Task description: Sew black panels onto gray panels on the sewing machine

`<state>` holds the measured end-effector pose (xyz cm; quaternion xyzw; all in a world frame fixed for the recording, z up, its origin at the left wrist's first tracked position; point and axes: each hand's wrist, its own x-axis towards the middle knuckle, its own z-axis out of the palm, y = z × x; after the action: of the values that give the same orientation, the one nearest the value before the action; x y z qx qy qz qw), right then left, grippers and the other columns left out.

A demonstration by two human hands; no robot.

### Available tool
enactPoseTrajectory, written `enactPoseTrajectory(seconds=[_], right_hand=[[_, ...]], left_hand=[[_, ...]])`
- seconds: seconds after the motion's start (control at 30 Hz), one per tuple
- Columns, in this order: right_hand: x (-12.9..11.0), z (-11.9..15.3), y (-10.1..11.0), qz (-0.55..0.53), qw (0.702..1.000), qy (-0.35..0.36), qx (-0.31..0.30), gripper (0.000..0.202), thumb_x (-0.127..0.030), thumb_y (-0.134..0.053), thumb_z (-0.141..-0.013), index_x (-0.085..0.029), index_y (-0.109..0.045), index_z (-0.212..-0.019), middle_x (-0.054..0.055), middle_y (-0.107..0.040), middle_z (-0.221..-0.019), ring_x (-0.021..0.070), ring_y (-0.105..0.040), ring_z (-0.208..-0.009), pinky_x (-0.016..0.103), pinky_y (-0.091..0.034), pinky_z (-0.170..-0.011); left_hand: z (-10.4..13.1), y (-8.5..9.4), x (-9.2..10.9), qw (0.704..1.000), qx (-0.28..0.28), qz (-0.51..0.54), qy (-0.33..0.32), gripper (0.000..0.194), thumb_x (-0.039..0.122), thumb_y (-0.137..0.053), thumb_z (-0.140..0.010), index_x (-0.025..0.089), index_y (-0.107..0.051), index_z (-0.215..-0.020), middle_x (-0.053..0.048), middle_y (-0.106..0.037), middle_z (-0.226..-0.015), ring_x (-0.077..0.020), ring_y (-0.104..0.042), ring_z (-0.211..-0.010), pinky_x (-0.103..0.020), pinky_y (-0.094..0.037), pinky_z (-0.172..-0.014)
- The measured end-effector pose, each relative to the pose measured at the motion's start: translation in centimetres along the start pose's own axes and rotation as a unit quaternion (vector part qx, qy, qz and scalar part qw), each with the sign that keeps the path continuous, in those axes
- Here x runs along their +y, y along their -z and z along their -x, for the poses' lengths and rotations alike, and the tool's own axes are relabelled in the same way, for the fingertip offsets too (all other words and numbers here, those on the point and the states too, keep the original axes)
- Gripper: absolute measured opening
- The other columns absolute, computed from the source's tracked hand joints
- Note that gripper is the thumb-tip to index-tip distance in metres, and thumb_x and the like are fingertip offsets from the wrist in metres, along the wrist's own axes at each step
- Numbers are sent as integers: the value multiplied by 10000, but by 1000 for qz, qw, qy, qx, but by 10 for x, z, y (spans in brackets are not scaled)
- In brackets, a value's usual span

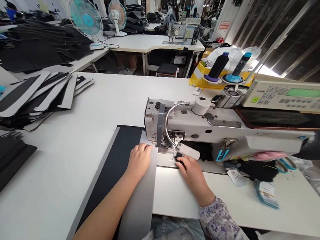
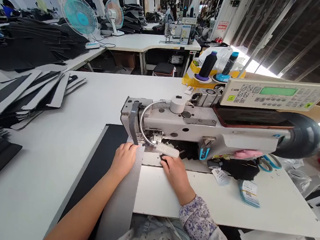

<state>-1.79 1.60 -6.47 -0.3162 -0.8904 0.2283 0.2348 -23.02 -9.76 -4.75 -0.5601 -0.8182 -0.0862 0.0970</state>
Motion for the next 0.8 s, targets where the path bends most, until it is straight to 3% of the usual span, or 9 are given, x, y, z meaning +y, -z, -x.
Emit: enactPoseTrajectory(seconds=[0.17, 0.27, 0.4, 0.53, 0.67, 0.8], right_hand=[[-1, -4, -1, -35, 996, -77, -10, 378, -497, -472, -921, -207, -605, -718, 5, -579, -599, 161, -536, -574, 272, -417, -579], [1, -5, -3, -42, 994, -98, -12, 406, -507, -485, -907, -210, -588, -651, -6, -543, -536, 158, -523, -540, 264, -400, -547], [1, -5, -3, -66, 994, -81, -14, 289, -420, -495, -905, -213, -670, -803, 32, -661, -690, 193, -608, -650, 286, -447, -609], [-13, -11, -2, -155, 986, -43, -47, 181, -311, -516, -897, -233, -676, -928, 42, -713, -896, 197, -651, -806, 296, -483, -725], [-36, -27, -17, -235, 969, -37, -65, 144, -293, -542, -868, -223, -658, -918, 23, -699, -861, 174, -637, -770, 279, -494, -702], [-48, -48, -40, -228, 970, -70, -45, 182, -284, -568, -838, -209, -640, -988, 1, -683, -795, 160, -627, -698, 274, -498, -676]], left_hand=[[-17, -2, -3, 1000, -8, -12, 0, 255, 126, -441, -868, 192, -648, -1002, -104, -596, -945, -241, -532, -887, -350, -415, -734], [-28, -5, -4, 1000, -10, -18, 3, 217, 117, -430, -852, 158, -643, -857, -118, -586, -879, -251, -535, -853, -354, -414, -701], [-42, -11, -7, 999, -3, -33, 13, 214, 62, -437, -790, 142, -635, -793, -123, -586, -814, -263, -544, -819, -359, -417, -675], [-49, -12, -10, 1000, -17, -24, -8, 209, 29, -447, -756, 133, -629, -751, -131, -603, -806, -271, -562, -826, -368, -441, -700], [-32, -3, -11, 998, -13, 31, -60, 209, 94, -444, -842, 148, -634, -910, -121, -628, -956, -255, -574, -952, -369, -462, -834], [1, 10, -7, 995, 36, 70, -56, 278, 196, -441, -913, 197, -572, -1158, -99, -593, -1147, -224, -546, -1069, -368, -426, -937]])
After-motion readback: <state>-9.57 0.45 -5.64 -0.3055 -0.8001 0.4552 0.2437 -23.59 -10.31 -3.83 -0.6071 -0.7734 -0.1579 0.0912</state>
